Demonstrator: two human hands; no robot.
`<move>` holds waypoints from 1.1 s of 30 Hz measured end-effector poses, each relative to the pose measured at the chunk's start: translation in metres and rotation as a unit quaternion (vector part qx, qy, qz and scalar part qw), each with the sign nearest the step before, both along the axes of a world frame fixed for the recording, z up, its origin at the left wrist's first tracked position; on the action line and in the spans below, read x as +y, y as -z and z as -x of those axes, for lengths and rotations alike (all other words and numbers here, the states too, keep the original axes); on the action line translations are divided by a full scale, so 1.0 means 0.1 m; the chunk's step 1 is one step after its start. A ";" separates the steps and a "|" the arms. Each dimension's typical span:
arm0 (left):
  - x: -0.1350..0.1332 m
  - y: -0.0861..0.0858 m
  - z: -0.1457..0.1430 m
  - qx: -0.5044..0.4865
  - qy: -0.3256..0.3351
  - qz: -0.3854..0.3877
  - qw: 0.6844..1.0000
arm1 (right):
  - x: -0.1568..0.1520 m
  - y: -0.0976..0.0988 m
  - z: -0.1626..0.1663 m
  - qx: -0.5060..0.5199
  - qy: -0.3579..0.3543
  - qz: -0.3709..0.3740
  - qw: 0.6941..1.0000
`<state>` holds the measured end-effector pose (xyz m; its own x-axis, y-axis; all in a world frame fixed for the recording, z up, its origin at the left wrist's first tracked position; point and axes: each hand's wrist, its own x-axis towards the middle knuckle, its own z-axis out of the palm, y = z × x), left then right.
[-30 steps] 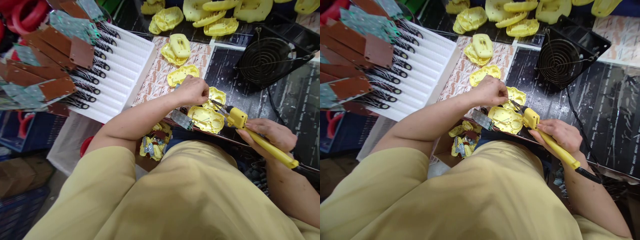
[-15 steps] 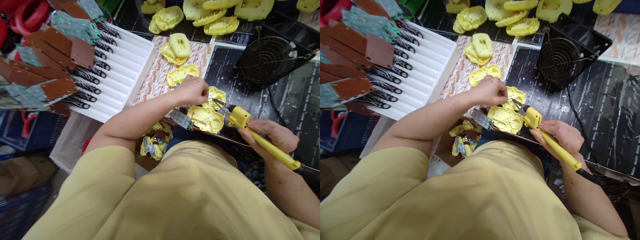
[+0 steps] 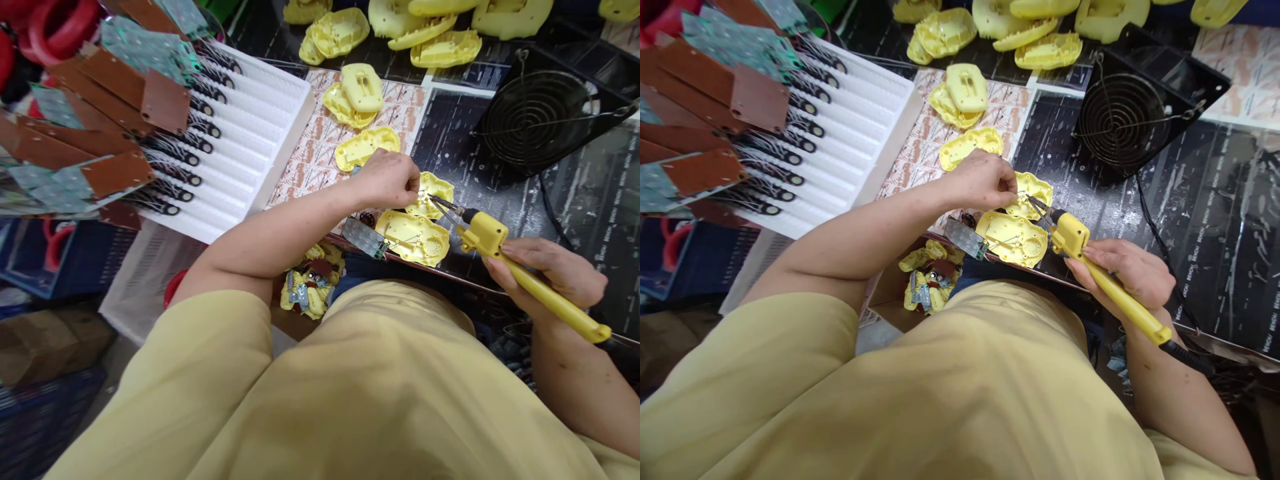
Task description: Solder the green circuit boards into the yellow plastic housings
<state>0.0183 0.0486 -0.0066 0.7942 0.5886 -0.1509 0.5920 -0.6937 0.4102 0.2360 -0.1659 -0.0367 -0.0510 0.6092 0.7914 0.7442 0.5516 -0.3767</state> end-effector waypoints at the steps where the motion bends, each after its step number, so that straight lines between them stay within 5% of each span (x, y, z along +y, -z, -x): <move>1: 0.00 -0.02 0.00 0.011 -0.003 0.003 1.000 | -0.01 0.01 0.00 0.006 0.006 0.006 1.000; 11: -0.03 0.02 -0.01 0.007 0.001 -0.005 1.000 | -0.11 0.31 -0.03 0.037 0.141 0.008 0.989; 17: 0.31 -0.08 0.41 -0.063 -0.039 -0.061 0.995 | 0.07 0.06 0.09 -0.075 0.050 0.035 0.995; 21: 0.62 -0.07 0.73 0.062 -0.104 -0.071 0.990 | 0.24 0.00 0.12 -0.167 0.039 0.057 0.984; 30: 0.45 -0.25 0.02 0.114 -0.009 -0.084 0.990 | 0.59 0.15 0.20 -0.223 0.084 0.034 0.971; 33: 0.38 -0.32 0.06 0.095 -0.011 -0.068 0.993 | 0.60 0.15 0.18 -0.220 0.090 0.012 0.971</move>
<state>0.0120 0.0869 0.0252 0.7453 0.6309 -0.2157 0.6659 -0.7207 0.1930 0.2183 -0.1061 -0.0520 -0.2722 0.6572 0.7028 0.9194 0.3931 -0.0115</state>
